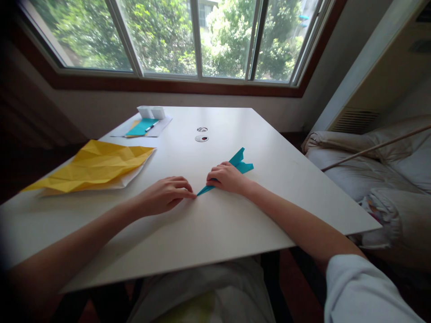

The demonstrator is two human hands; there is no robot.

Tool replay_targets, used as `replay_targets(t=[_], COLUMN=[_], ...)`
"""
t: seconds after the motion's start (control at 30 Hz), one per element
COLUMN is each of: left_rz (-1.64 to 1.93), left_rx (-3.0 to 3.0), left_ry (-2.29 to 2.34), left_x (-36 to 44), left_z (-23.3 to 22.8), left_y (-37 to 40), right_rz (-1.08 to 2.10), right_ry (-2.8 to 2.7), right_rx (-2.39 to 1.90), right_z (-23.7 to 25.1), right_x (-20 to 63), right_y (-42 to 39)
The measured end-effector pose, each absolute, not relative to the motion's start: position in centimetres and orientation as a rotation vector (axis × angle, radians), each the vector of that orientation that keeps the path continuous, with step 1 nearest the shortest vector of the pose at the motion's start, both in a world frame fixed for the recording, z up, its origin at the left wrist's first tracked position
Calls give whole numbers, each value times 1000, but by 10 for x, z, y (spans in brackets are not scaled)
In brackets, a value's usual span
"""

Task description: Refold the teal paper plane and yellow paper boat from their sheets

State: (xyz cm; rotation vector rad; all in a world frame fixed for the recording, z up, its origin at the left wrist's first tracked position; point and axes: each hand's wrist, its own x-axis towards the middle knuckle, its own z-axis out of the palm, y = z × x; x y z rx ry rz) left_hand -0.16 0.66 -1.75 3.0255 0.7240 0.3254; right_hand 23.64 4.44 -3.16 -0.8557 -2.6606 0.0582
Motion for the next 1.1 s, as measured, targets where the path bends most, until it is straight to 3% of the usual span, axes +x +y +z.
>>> replay_targets(t=[0.63,0.97,1.1], left_rz=[319,400,423], left_rx=[2978,2990,2995], left_ry=[784,780,732], left_x=[10,9,8], left_z=[-29,-29,-30], left_y=[2,-1,-2], right_rz=[145,-105,12], right_ry=[-2655,-2471,-2392], right_rx=[-771,-1025,-1061], right_z=[-35,-31,-35], right_x=[240,306,322], right_y=[52,91,101])
